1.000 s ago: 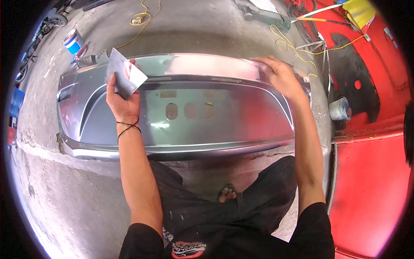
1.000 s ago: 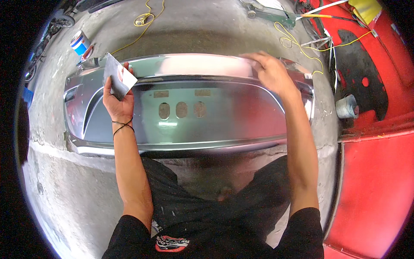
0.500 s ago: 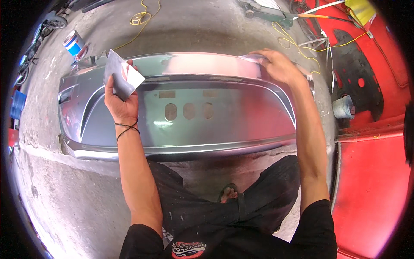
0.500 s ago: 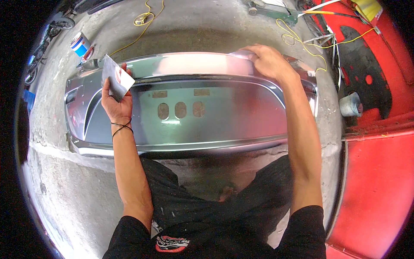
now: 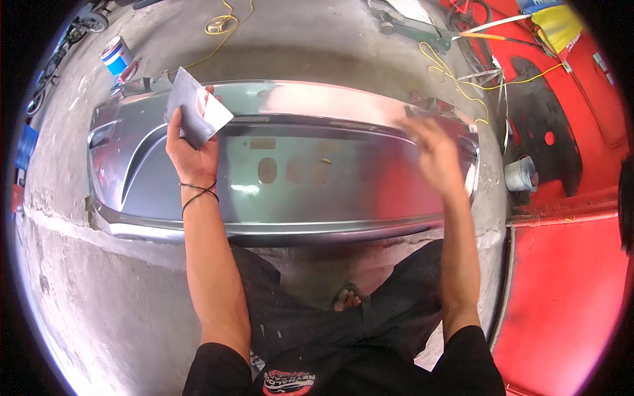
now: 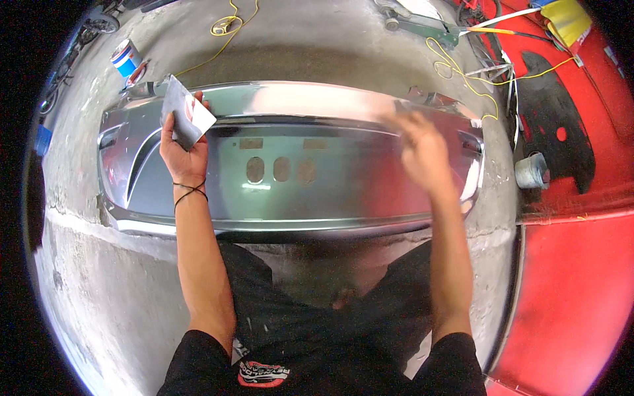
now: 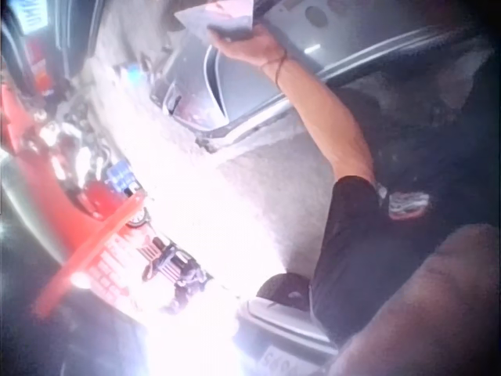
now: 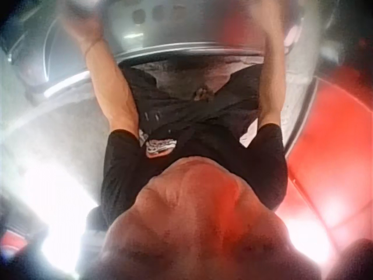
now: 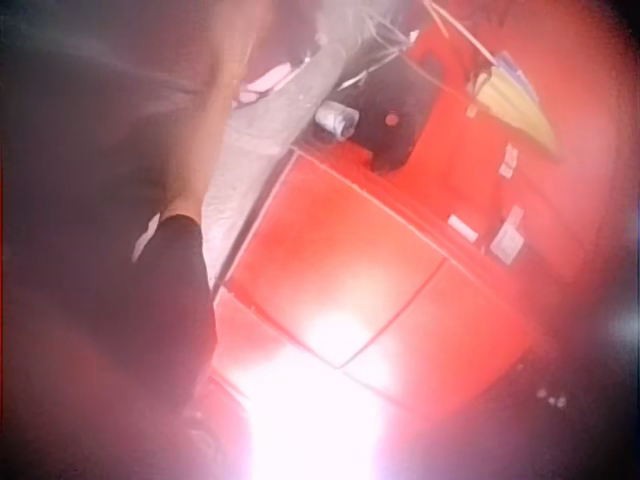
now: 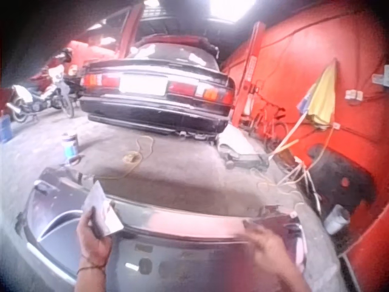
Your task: Sand and apply filler to a car bumper.
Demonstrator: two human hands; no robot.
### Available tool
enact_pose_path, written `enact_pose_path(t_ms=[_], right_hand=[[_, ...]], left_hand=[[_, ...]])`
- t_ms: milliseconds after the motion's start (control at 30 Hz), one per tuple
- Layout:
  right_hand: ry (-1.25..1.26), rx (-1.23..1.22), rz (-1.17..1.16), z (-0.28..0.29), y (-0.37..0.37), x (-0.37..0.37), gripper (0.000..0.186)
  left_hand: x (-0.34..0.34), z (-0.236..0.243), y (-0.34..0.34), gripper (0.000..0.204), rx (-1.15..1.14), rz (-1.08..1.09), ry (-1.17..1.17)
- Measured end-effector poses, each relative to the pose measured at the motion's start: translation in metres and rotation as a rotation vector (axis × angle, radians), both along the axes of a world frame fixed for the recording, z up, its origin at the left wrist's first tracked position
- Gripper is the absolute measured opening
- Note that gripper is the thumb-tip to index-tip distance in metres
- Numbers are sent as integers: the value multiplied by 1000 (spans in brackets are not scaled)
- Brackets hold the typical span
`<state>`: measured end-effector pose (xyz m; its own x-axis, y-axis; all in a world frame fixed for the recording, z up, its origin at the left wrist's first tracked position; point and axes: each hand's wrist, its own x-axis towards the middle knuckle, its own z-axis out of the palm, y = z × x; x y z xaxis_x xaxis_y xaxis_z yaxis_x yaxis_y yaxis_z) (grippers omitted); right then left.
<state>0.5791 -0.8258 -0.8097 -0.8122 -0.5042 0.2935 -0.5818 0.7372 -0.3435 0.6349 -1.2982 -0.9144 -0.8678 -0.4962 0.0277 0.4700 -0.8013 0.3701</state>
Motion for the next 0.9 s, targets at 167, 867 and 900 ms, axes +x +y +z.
enact_pose_path(t_ms=[167,867,900], right_hand=[[-67,105,-64,38,0,-86,43],[-232,92,-15,27,27,-70,35],[-103,96,-1,13,32,-72,36]], left_hand=[[2,-4,0,70,-58,42,-51],[0,3,7,67,-16,18,-61],[-2,2,7,67,-16,10,-46]])
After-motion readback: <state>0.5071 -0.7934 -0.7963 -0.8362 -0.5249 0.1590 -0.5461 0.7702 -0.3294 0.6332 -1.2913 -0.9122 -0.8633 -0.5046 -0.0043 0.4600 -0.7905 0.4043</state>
